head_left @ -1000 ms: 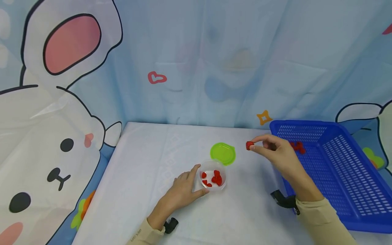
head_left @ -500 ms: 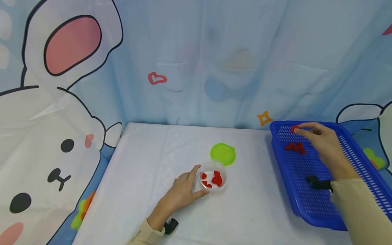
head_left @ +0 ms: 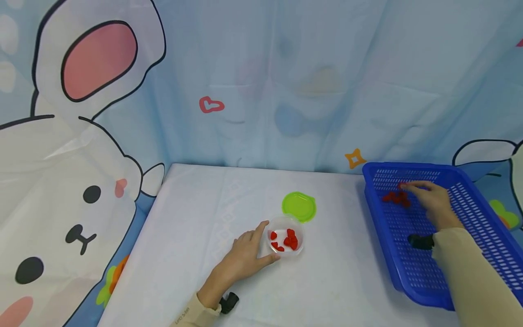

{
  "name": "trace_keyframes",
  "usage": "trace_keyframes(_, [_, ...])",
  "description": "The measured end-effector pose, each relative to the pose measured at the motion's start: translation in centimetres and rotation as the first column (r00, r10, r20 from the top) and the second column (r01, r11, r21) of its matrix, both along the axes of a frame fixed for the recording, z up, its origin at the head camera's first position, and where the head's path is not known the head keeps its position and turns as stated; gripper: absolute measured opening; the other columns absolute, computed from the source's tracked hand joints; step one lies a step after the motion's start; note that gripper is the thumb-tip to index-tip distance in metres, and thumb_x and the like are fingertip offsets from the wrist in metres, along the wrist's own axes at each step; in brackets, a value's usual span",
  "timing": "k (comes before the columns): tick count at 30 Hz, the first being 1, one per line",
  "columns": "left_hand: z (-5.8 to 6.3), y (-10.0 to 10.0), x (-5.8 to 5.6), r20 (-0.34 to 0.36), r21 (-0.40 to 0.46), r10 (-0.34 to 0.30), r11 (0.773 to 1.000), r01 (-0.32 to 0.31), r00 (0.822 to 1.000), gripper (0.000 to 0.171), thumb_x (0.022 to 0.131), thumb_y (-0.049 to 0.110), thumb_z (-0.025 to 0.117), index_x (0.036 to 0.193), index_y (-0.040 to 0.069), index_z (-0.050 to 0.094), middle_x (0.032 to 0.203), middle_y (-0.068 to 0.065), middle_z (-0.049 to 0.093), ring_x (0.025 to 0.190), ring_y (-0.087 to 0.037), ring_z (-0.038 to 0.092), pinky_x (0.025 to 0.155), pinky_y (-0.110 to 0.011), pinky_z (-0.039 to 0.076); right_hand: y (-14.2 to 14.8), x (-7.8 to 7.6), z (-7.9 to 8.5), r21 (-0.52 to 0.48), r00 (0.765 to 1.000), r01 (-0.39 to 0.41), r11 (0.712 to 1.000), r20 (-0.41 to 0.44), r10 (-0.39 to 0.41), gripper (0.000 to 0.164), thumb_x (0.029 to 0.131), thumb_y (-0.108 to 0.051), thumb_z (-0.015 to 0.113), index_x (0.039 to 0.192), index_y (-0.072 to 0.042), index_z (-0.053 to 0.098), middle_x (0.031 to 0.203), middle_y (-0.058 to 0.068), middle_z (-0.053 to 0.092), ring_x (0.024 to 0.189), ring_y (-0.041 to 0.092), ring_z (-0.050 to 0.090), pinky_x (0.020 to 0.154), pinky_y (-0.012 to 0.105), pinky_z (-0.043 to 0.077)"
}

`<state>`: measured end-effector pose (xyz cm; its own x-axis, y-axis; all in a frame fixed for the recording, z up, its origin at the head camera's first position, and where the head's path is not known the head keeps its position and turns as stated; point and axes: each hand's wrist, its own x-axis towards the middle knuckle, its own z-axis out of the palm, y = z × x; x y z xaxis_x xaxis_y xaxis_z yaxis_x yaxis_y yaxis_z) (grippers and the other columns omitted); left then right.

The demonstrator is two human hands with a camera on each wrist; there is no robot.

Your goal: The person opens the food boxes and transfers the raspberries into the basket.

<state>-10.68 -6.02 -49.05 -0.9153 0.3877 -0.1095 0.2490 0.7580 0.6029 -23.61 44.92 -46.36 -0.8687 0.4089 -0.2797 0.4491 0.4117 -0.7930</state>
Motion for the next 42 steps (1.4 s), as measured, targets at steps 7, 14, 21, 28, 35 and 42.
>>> trace_keyframes(7, [0.1,0.1,0.1,-0.001,0.007,-0.004,1.0,0.004,1.0,0.092,0.089,0.06,0.067,0.158,0.017,0.024,0.141,-0.017,0.051,0.13,-0.033,0.047,0.104,-0.065,0.034,0.3,-0.1,-1.3,0.041,1.0,0.025,0.999,0.012,-0.026,0.061,0.098,-0.038,0.061,0.135,0.009,0.049,0.155,0.032,0.026,0.143,0.051,0.021,0.11,0.066,0.021])
trace_keyframes(14, [0.0,0.1,0.1,0.004,0.004,-0.001,1.0,0.001,1.0,0.093,0.088,0.061,0.067,0.158,0.018,0.024,0.141,-0.016,0.051,0.13,-0.032,0.047,0.104,-0.065,0.034,0.3,0.0,-1.4,0.046,1.0,-0.001,0.999,0.016,0.001,0.06,0.099,-0.036,0.059,0.138,0.008,0.048,0.154,0.033,0.028,0.14,0.052,0.025,0.107,0.067,0.027])
trace_keyframes(21, [0.0,0.2,0.2,0.001,0.003,0.002,1.0,-0.002,1.0,0.093,0.088,0.061,0.067,0.158,0.017,0.024,0.14,-0.016,0.051,0.13,-0.032,0.047,0.104,-0.066,0.034,-1.0,0.3,1.1,0.112,0.998,-0.023,0.993,-0.054,0.029,0.055,0.101,-0.04,0.057,0.143,-0.005,0.052,0.103,0.009,0.051,0.062,0.018,0.048,0.055,0.038,0.042])
trace_keyframes(28, [0.1,0.1,0.3,0.005,-0.004,0.005,1.0,-0.005,1.0,0.093,0.088,0.06,0.068,0.158,0.017,0.024,0.141,-0.016,0.05,0.13,-0.033,0.047,0.104,-0.066,0.033,-4.5,2.2,6.6,0.089,0.979,-0.145,0.985,-0.13,0.156,0.059,0.091,-0.061,0.061,0.138,-0.025,0.059,0.121,0.005,0.051,0.096,0.025,0.047,0.072,0.04,0.041])
trace_keyframes(35, [0.0,0.1,0.2,0.004,-0.008,0.01,1.0,-0.01,1.0,0.093,0.088,0.06,0.068,0.158,0.018,0.024,0.141,-0.016,0.051,0.13,-0.032,0.047,0.104,-0.066,0.033,-10.2,5.3,10.6,0.079,0.932,-0.25,0.965,-0.252,0.262,0.052,0.092,-0.051,0.066,0.134,-0.02,0.063,0.096,-0.002,0.051,0.085,0.018,0.046,0.063,0.03,0.041])
trace_keyframes(42, [0.0,0.1,0.2,-0.006,-0.008,0.008,1.0,-0.008,1.0,0.092,0.088,0.06,0.068,0.158,0.018,0.024,0.14,-0.017,0.051,0.129,-0.033,0.048,0.104,-0.066,0.034,-14.9,7.1,11.3,0.041,0.86,-0.356,0.934,-0.377,0.344,0.041,0.096,-0.039,0.067,0.128,-0.013,0.066,0.078,0.0,0.041,0.063,0.02,0.035,0.055,0.034,0.036])
